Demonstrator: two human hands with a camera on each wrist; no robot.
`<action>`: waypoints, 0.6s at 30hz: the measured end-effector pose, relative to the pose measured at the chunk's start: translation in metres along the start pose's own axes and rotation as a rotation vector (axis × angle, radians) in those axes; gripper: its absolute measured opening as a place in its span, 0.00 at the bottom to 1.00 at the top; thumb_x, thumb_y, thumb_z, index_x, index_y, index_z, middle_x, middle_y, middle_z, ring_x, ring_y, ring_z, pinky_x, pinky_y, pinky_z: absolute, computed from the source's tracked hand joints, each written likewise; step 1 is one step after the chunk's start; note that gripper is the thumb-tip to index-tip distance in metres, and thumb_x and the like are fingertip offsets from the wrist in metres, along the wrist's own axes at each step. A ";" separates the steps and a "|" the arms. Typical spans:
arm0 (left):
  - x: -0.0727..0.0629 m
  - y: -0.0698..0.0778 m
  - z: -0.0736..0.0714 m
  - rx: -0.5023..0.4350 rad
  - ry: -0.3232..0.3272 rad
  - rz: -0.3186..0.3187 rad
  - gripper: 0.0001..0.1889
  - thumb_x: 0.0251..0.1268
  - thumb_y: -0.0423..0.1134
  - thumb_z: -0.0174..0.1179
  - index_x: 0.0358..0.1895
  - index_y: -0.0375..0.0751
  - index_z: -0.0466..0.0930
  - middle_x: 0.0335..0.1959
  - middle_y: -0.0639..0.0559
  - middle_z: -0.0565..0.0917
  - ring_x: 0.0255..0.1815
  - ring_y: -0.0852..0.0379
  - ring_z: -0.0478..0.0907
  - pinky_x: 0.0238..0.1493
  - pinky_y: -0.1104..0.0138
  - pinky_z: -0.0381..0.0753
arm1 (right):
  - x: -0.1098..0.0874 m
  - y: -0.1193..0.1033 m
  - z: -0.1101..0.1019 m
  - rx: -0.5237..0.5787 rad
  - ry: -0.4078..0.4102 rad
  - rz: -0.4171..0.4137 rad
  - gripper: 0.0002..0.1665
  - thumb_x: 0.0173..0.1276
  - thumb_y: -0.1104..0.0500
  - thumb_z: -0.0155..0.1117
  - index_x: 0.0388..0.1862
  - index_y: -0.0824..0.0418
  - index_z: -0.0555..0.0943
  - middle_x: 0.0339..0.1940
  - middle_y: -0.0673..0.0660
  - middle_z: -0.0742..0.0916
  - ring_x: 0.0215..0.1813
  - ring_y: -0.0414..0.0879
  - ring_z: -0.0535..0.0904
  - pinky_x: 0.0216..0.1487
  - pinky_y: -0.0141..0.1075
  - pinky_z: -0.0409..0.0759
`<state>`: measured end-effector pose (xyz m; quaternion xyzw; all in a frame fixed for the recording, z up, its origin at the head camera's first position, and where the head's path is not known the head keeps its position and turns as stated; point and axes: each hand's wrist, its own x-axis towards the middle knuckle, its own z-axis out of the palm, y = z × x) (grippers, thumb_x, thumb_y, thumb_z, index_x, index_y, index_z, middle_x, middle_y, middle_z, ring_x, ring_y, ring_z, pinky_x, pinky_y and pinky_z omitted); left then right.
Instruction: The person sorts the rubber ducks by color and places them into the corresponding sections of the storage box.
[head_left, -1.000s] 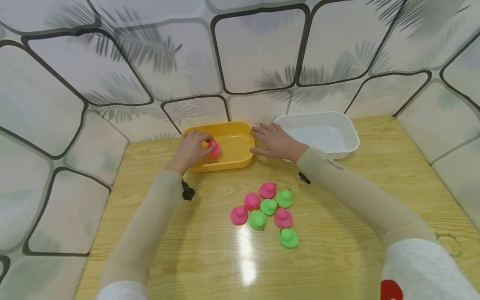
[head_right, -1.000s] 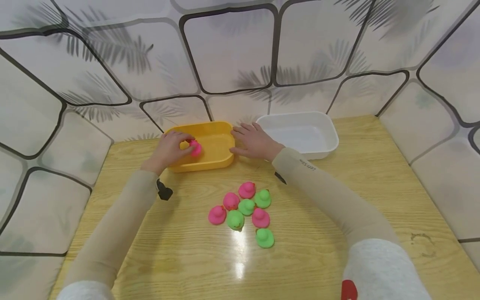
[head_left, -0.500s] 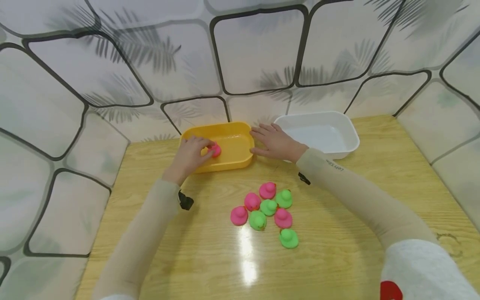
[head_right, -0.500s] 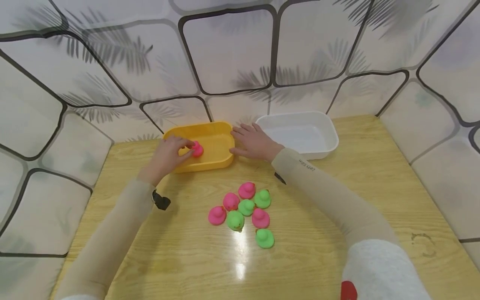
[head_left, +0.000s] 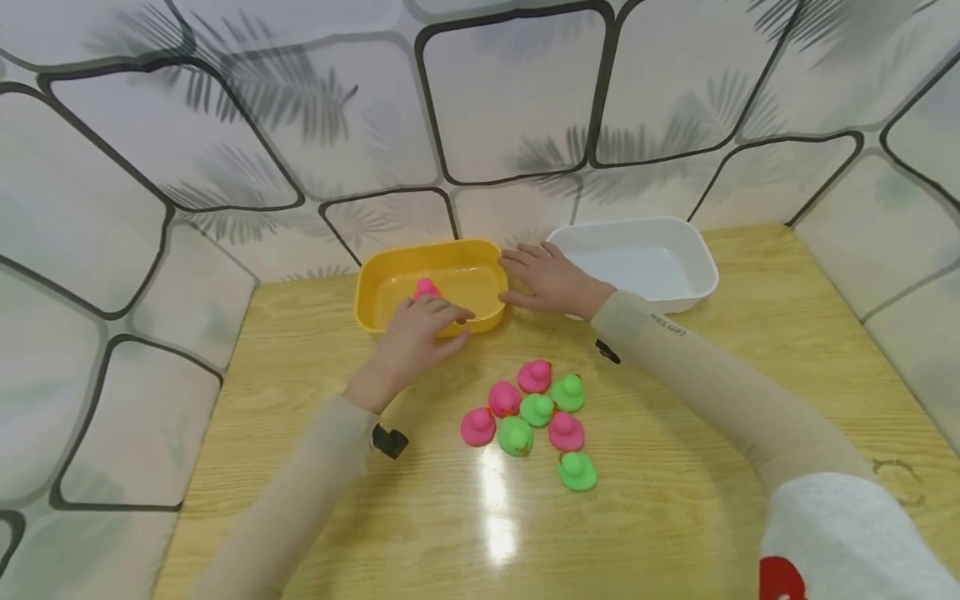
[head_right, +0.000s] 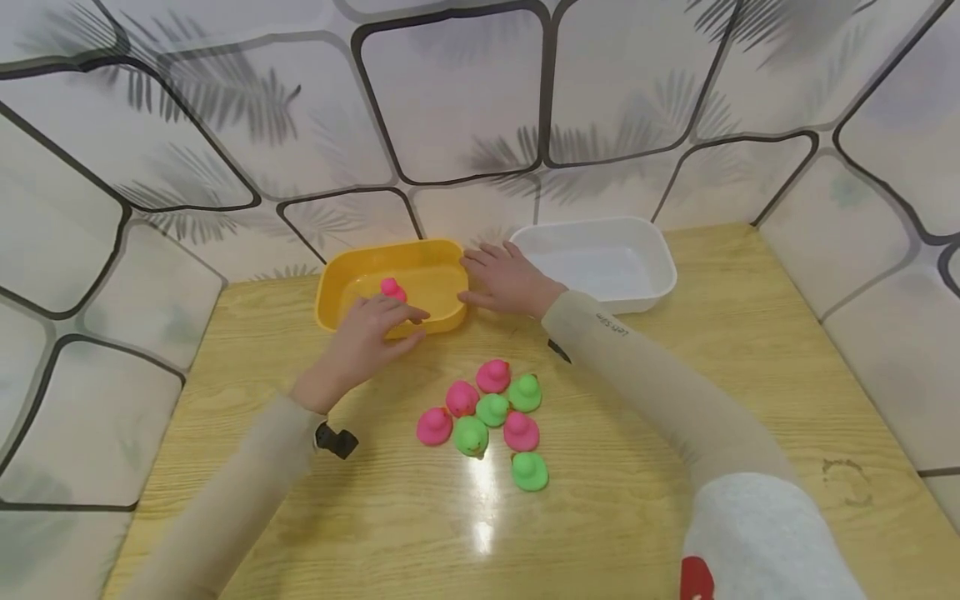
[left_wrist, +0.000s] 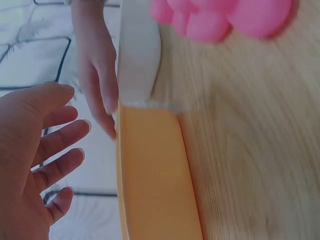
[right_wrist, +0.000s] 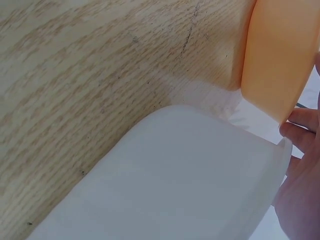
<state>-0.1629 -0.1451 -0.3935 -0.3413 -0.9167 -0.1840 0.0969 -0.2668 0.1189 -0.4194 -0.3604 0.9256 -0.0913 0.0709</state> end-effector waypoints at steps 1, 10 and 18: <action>0.000 0.005 0.001 -0.004 -0.005 0.011 0.13 0.67 0.41 0.72 0.51 0.42 0.88 0.45 0.49 0.89 0.47 0.47 0.80 0.55 0.48 0.73 | 0.000 0.000 0.000 0.002 0.002 0.000 0.44 0.82 0.37 0.51 0.83 0.64 0.62 0.83 0.63 0.64 0.84 0.63 0.53 0.81 0.63 0.47; -0.002 0.045 0.012 -0.056 -0.114 0.089 0.16 0.69 0.46 0.71 0.56 0.47 0.88 0.51 0.54 0.88 0.53 0.50 0.77 0.56 0.53 0.72 | -0.001 -0.002 -0.001 0.003 0.014 -0.008 0.44 0.81 0.37 0.53 0.82 0.65 0.63 0.83 0.64 0.66 0.84 0.64 0.54 0.80 0.64 0.48; -0.002 0.077 0.025 -0.059 -0.179 0.234 0.18 0.69 0.51 0.70 0.56 0.47 0.88 0.52 0.55 0.89 0.57 0.52 0.79 0.57 0.55 0.74 | -0.002 -0.004 -0.004 0.016 0.015 -0.012 0.43 0.81 0.38 0.54 0.82 0.65 0.62 0.83 0.64 0.65 0.84 0.64 0.54 0.80 0.64 0.48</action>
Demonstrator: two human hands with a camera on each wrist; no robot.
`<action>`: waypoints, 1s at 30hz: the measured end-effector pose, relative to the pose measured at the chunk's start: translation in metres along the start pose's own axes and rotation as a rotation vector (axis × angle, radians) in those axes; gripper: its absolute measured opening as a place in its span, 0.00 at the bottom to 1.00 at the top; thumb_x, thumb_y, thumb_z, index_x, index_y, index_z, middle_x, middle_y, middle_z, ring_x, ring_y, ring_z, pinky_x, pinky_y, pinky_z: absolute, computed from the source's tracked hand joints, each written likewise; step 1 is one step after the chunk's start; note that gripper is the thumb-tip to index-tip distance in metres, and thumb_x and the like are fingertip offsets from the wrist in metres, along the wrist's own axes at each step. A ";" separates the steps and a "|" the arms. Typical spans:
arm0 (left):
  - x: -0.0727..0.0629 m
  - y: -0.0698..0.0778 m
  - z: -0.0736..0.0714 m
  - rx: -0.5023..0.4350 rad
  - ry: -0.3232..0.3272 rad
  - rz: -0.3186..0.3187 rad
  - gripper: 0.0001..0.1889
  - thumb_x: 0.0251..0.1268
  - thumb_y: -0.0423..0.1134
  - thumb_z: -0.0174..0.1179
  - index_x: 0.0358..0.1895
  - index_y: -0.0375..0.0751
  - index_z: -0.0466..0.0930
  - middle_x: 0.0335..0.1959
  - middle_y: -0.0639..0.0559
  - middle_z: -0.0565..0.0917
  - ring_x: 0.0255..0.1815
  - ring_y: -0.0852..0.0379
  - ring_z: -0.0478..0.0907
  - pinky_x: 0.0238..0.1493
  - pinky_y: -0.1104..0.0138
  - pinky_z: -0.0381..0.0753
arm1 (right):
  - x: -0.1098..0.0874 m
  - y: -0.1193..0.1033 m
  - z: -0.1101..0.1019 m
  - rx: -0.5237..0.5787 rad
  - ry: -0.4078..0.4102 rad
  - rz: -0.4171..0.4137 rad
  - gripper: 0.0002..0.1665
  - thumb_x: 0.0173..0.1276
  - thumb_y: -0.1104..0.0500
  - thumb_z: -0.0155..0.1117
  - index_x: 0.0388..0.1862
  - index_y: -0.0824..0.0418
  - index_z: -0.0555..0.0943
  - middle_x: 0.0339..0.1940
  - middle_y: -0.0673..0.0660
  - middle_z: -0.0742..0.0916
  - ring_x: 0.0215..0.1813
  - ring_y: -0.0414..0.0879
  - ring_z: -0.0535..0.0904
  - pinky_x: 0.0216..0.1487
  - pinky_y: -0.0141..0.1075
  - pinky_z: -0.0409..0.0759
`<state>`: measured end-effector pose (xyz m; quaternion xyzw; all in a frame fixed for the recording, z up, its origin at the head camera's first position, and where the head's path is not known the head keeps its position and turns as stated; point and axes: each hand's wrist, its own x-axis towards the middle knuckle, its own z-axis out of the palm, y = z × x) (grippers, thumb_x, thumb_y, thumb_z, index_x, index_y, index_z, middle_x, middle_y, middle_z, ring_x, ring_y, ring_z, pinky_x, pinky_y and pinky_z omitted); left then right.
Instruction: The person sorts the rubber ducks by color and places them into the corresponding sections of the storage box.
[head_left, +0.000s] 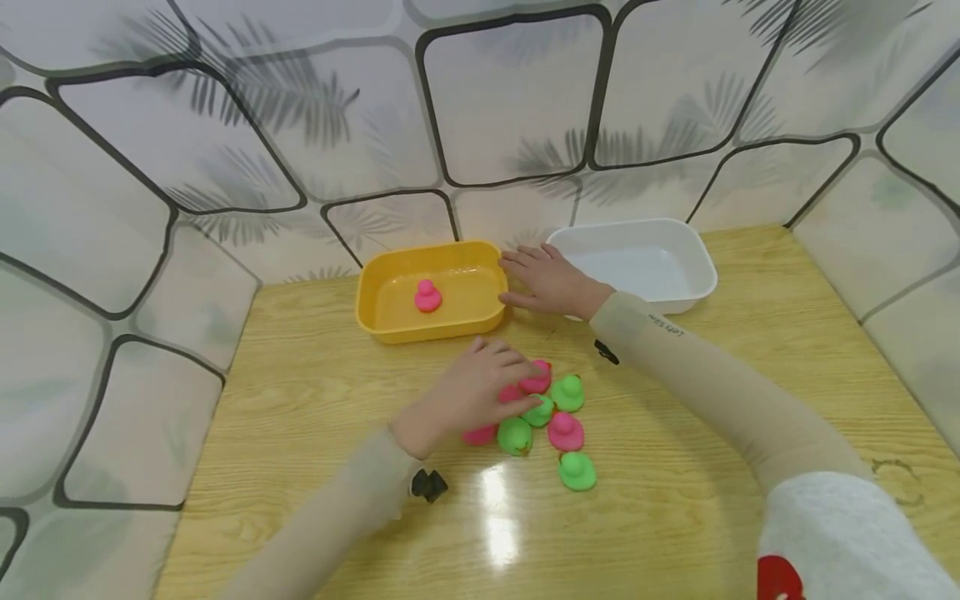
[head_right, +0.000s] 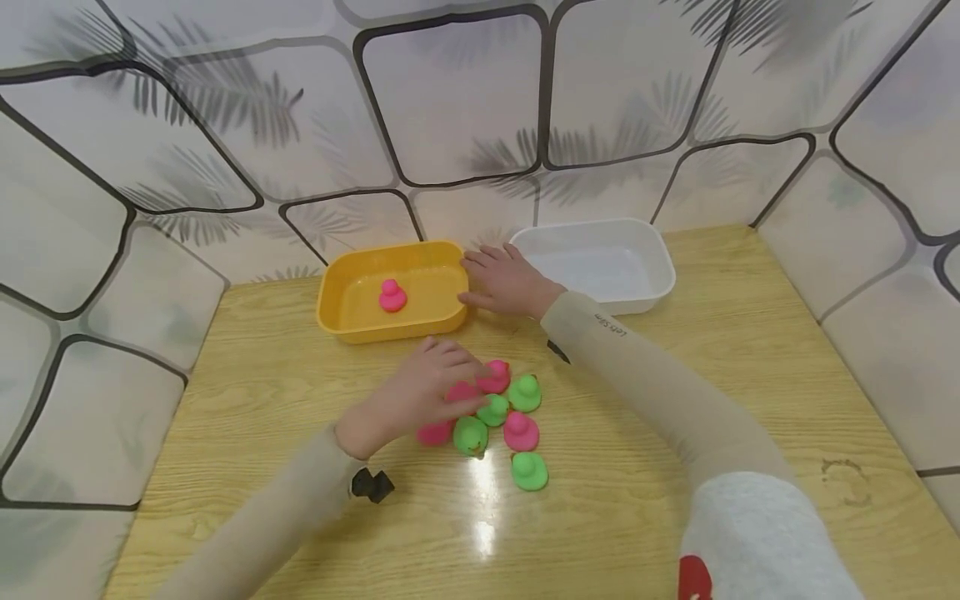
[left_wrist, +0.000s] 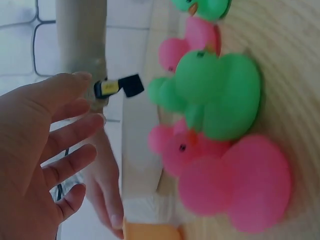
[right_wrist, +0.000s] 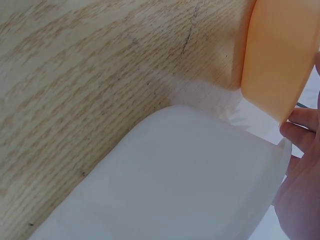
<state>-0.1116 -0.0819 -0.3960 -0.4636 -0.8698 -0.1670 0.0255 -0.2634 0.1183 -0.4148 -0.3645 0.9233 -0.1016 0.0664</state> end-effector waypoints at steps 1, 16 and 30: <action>0.001 0.003 0.003 0.002 -0.018 0.014 0.18 0.70 0.51 0.69 0.57 0.48 0.88 0.53 0.54 0.88 0.58 0.52 0.79 0.57 0.55 0.74 | 0.000 0.000 0.000 -0.002 -0.003 0.001 0.43 0.82 0.38 0.54 0.82 0.65 0.62 0.83 0.64 0.65 0.84 0.64 0.54 0.80 0.64 0.48; 0.016 0.025 0.036 0.152 -0.170 0.114 0.18 0.70 0.55 0.67 0.57 0.55 0.88 0.52 0.61 0.87 0.50 0.57 0.73 0.59 0.62 0.72 | 0.000 0.000 0.000 -0.004 -0.024 0.006 0.44 0.82 0.38 0.52 0.83 0.65 0.60 0.84 0.64 0.63 0.84 0.63 0.52 0.81 0.63 0.46; 0.020 0.030 0.040 0.188 -0.244 0.094 0.15 0.71 0.52 0.68 0.56 0.55 0.88 0.51 0.62 0.87 0.48 0.57 0.72 0.63 0.62 0.70 | 0.001 0.000 0.001 -0.015 -0.022 0.009 0.44 0.82 0.38 0.52 0.83 0.65 0.60 0.84 0.64 0.63 0.84 0.63 0.53 0.80 0.63 0.48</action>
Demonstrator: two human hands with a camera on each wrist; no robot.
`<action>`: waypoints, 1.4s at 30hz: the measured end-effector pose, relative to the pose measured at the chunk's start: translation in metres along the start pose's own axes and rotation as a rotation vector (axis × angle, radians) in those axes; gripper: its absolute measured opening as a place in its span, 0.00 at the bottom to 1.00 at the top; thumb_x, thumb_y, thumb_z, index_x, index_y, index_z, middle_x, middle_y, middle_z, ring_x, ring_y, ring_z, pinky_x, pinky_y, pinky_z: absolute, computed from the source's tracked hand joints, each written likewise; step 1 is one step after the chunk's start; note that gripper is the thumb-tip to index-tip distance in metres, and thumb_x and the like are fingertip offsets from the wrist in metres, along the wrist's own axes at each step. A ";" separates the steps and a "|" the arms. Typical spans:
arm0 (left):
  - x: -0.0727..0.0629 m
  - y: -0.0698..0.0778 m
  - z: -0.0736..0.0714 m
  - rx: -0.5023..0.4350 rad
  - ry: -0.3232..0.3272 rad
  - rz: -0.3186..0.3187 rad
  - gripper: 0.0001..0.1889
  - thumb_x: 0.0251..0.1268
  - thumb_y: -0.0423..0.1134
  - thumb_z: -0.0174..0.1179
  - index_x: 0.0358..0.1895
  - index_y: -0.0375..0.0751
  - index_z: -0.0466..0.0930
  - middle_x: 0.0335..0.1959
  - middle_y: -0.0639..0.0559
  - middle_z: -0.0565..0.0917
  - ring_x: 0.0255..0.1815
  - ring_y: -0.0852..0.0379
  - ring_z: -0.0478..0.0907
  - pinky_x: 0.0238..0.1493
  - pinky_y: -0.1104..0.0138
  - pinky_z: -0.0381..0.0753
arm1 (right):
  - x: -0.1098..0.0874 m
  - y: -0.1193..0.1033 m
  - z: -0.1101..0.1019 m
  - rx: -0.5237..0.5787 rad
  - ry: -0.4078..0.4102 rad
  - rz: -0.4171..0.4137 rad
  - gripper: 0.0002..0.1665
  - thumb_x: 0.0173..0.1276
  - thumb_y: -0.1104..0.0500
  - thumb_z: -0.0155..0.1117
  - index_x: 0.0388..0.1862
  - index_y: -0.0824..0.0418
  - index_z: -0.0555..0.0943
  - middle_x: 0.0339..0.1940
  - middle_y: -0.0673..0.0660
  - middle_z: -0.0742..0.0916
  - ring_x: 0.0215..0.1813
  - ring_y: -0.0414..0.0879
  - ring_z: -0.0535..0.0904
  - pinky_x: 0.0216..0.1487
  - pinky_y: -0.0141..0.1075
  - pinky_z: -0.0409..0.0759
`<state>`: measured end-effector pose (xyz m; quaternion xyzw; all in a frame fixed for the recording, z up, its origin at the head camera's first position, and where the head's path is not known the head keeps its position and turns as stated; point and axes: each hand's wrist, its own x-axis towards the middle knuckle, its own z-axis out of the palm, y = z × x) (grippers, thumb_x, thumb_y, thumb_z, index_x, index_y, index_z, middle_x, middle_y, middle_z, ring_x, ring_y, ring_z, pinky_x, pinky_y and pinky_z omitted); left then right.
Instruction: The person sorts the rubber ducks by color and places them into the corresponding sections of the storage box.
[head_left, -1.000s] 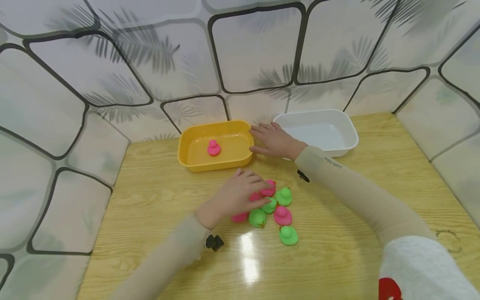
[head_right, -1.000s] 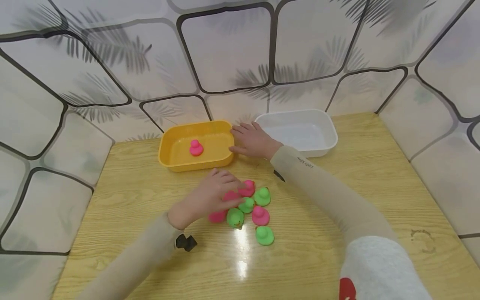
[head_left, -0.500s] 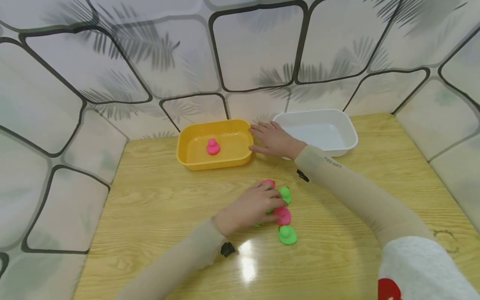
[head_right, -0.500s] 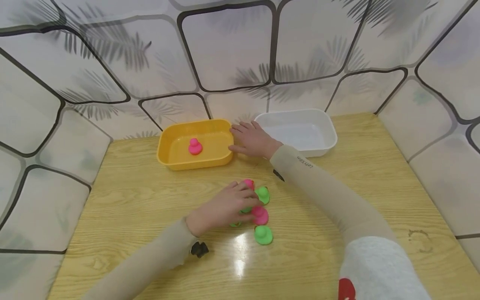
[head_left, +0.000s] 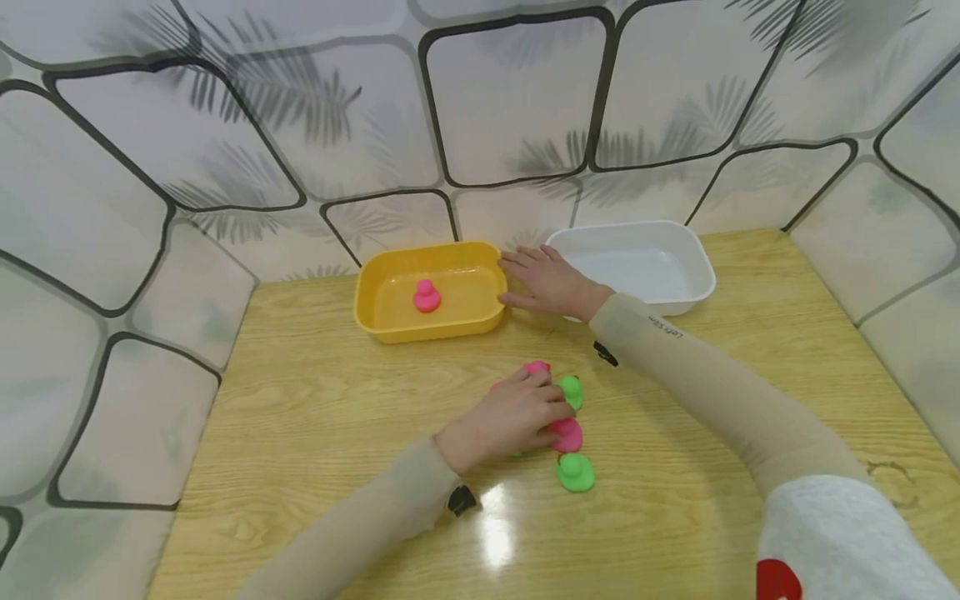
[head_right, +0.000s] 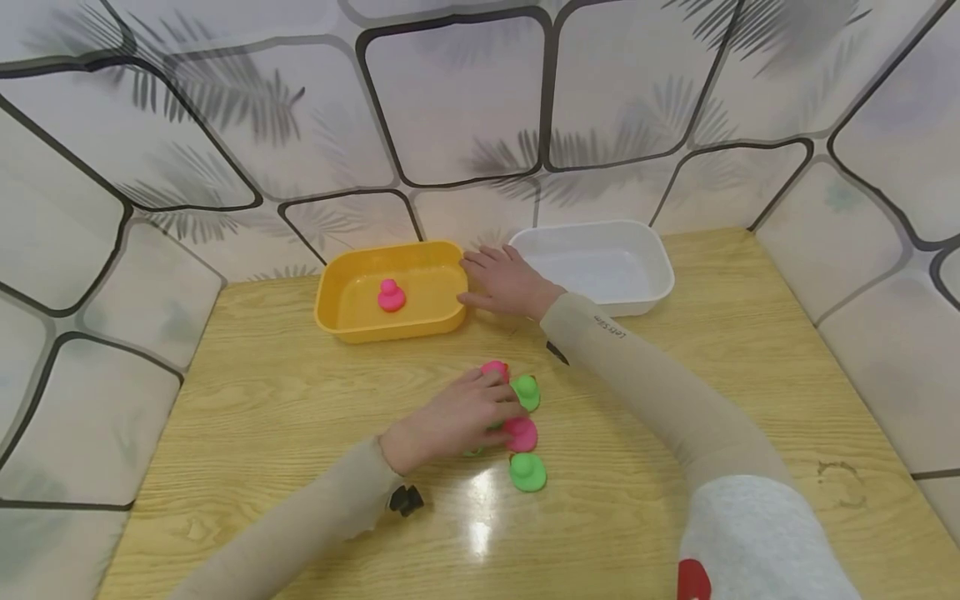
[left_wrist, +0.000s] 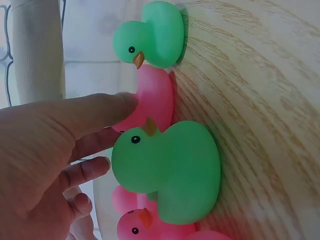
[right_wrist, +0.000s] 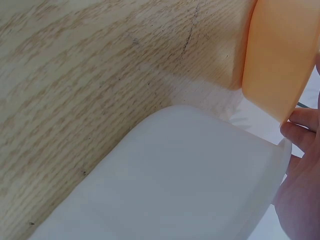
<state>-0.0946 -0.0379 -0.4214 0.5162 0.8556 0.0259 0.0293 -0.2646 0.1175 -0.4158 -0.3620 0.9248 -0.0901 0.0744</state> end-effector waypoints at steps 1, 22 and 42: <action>0.000 0.000 0.001 0.009 0.002 0.003 0.15 0.71 0.52 0.68 0.56 0.55 0.88 0.51 0.61 0.87 0.48 0.57 0.72 0.63 0.62 0.71 | 0.000 0.000 0.000 0.002 -0.002 0.001 0.44 0.82 0.37 0.52 0.83 0.65 0.60 0.84 0.64 0.63 0.84 0.63 0.53 0.81 0.63 0.47; -0.007 -0.003 -0.003 -0.028 0.111 0.007 0.15 0.72 0.53 0.66 0.56 0.55 0.87 0.50 0.63 0.87 0.50 0.57 0.72 0.58 0.64 0.71 | -0.002 -0.003 0.000 0.017 -0.004 -0.003 0.44 0.83 0.39 0.51 0.83 0.65 0.59 0.84 0.64 0.63 0.84 0.63 0.52 0.81 0.63 0.46; -0.027 -0.015 -0.026 -0.121 0.138 -0.066 0.17 0.73 0.49 0.67 0.59 0.49 0.86 0.56 0.55 0.87 0.60 0.53 0.77 0.63 0.59 0.74 | 0.001 -0.002 0.001 0.027 -0.019 0.021 0.44 0.83 0.37 0.50 0.84 0.64 0.58 0.85 0.63 0.60 0.86 0.62 0.49 0.82 0.61 0.43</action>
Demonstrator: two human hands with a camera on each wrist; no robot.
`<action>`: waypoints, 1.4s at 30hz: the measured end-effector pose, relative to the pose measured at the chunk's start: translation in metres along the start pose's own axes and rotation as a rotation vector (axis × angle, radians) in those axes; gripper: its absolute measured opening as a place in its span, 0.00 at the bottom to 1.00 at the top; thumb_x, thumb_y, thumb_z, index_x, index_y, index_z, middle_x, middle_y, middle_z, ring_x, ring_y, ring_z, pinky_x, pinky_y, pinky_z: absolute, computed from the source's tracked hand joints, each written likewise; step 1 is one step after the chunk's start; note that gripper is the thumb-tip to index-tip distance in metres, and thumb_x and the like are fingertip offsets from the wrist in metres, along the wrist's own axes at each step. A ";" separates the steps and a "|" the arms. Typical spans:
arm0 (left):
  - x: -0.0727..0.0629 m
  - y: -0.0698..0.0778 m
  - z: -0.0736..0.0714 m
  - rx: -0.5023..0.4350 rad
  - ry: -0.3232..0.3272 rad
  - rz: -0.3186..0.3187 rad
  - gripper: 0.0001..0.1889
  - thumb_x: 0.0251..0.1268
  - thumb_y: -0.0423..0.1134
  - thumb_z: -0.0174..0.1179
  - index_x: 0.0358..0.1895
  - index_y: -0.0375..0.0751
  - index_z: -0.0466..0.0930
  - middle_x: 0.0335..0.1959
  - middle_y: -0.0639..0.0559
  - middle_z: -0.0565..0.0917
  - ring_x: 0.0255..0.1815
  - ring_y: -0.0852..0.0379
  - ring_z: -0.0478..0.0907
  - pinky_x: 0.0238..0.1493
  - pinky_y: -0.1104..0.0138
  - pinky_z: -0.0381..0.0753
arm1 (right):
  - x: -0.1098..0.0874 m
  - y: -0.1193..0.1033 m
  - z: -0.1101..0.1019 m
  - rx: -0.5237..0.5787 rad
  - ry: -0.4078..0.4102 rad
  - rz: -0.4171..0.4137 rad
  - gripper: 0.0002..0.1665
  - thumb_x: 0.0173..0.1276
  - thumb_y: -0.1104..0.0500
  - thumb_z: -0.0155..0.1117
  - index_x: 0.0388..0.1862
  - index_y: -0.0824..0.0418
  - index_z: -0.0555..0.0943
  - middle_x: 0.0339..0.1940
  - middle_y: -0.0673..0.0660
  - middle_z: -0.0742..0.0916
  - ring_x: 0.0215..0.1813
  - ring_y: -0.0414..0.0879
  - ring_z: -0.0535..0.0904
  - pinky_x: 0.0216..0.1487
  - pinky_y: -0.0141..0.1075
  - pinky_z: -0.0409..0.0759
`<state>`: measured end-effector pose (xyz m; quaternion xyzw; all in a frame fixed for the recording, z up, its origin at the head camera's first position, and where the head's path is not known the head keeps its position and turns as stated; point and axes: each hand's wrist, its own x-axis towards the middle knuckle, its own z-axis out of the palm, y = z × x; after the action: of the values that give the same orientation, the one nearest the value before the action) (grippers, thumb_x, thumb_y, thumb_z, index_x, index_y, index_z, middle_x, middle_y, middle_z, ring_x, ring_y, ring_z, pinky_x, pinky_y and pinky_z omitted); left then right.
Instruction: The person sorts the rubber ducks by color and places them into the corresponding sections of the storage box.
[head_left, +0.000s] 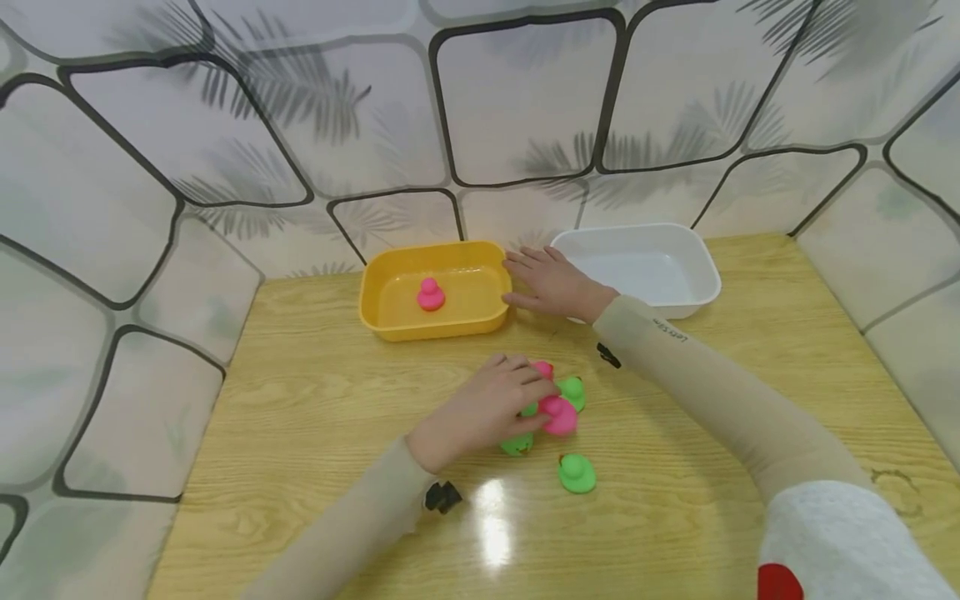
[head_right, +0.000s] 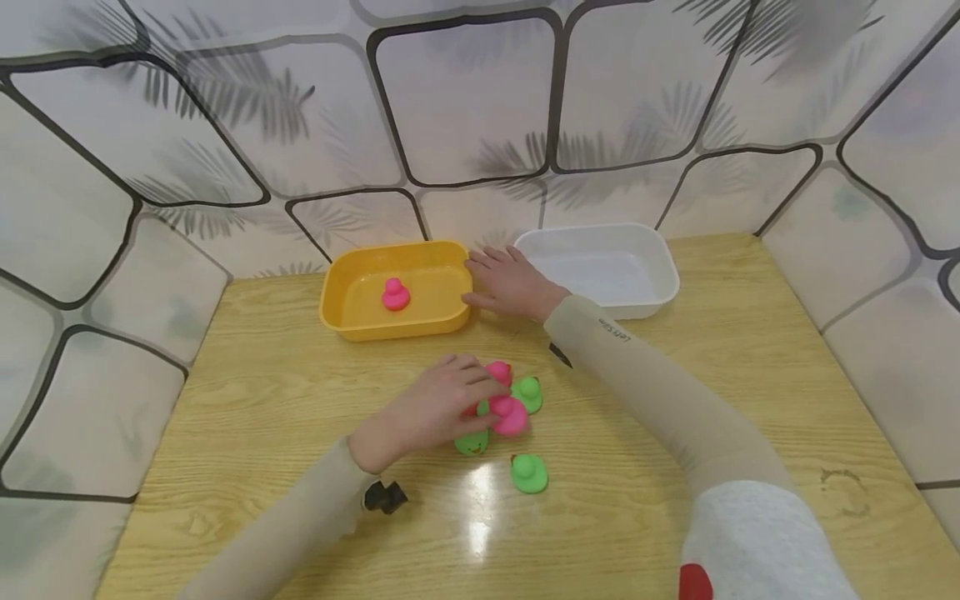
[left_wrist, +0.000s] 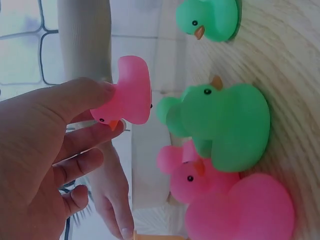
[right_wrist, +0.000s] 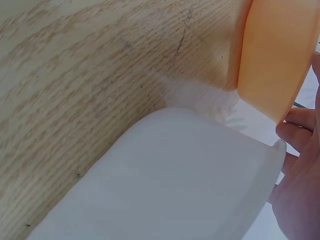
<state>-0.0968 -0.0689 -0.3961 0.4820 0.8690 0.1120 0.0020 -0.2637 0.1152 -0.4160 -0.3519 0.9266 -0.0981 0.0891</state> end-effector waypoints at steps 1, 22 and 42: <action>-0.001 -0.001 -0.001 -0.007 0.002 -0.007 0.17 0.73 0.49 0.67 0.59 0.49 0.86 0.57 0.55 0.87 0.59 0.53 0.77 0.63 0.59 0.74 | 0.000 0.000 0.000 -0.002 -0.001 0.002 0.44 0.83 0.37 0.50 0.84 0.64 0.58 0.85 0.63 0.60 0.85 0.62 0.49 0.82 0.61 0.43; -0.023 -0.059 -0.046 0.089 0.152 -0.087 0.15 0.67 0.45 0.72 0.53 0.44 0.87 0.46 0.51 0.88 0.50 0.48 0.78 0.54 0.55 0.77 | -0.002 -0.003 0.001 -0.012 -0.003 0.013 0.44 0.83 0.38 0.50 0.84 0.64 0.58 0.85 0.63 0.61 0.85 0.64 0.51 0.81 0.64 0.43; -0.011 -0.142 -0.060 -0.028 0.154 -0.350 0.18 0.73 0.45 0.66 0.56 0.36 0.85 0.50 0.43 0.88 0.50 0.43 0.76 0.57 0.50 0.74 | -0.001 0.001 0.002 -0.007 -0.023 0.018 0.45 0.83 0.36 0.47 0.85 0.62 0.55 0.86 0.62 0.57 0.86 0.62 0.49 0.81 0.63 0.40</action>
<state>-0.2164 -0.1622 -0.3669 0.3132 0.9356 0.1587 -0.0383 -0.2629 0.1162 -0.4184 -0.3451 0.9289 -0.0902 0.0994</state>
